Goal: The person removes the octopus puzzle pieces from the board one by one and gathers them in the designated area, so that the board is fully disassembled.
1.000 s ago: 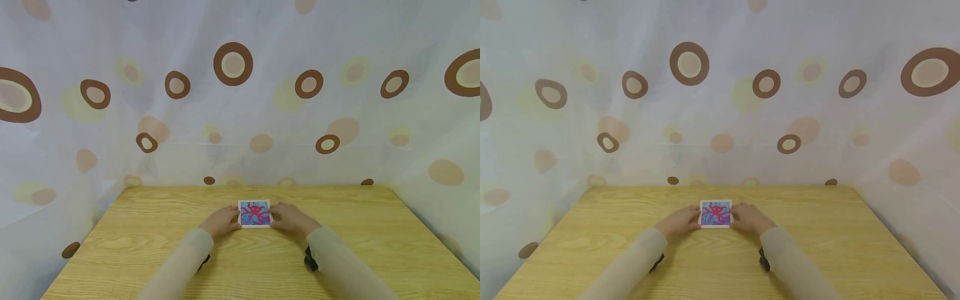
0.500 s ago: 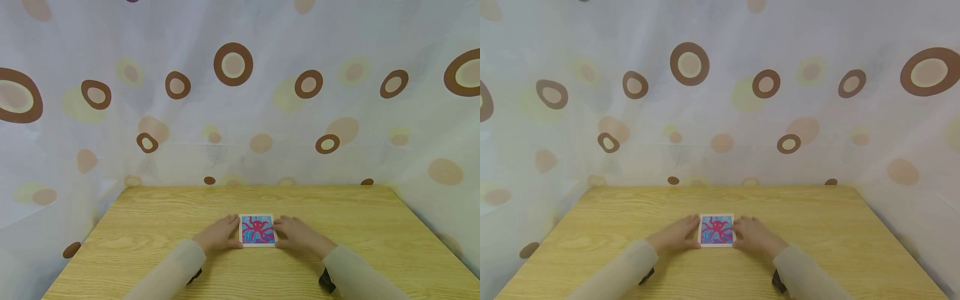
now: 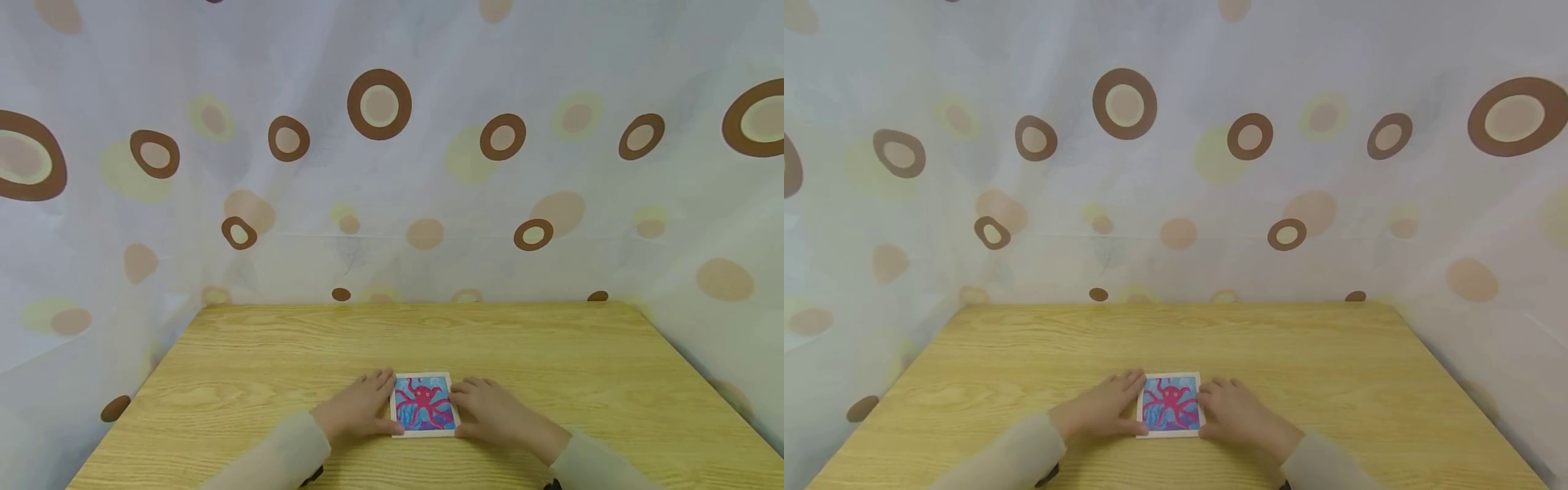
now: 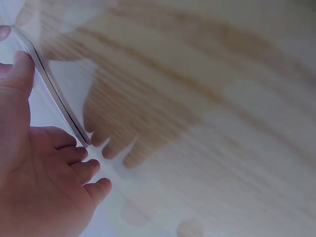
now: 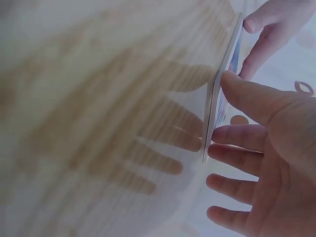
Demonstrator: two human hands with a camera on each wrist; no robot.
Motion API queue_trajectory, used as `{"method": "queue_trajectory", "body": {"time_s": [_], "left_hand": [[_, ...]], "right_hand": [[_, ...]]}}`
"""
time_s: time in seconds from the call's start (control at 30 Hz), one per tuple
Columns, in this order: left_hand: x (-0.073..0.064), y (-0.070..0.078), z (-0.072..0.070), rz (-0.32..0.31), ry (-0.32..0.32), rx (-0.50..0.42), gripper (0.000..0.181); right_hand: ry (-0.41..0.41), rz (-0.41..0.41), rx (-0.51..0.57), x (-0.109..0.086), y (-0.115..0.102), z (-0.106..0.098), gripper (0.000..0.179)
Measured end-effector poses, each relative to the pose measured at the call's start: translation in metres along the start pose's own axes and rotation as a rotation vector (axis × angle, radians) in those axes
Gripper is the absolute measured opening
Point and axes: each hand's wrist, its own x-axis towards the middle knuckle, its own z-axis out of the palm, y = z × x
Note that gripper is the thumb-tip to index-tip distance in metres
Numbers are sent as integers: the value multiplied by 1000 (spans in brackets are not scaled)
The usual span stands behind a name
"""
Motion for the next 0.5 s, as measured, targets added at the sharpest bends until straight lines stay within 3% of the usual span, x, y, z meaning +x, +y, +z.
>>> {"method": "queue_trajectory", "body": {"time_s": [0.23,0.5], "left_hand": [[-6,5,-2,-1,-15,-4,90],[-6,6,-2,-16,-26,5,89]], "right_hand": [[24,-28,-32,-6,-5,-2,47],[33,-23,3,-7,-6,-1,45]]}}
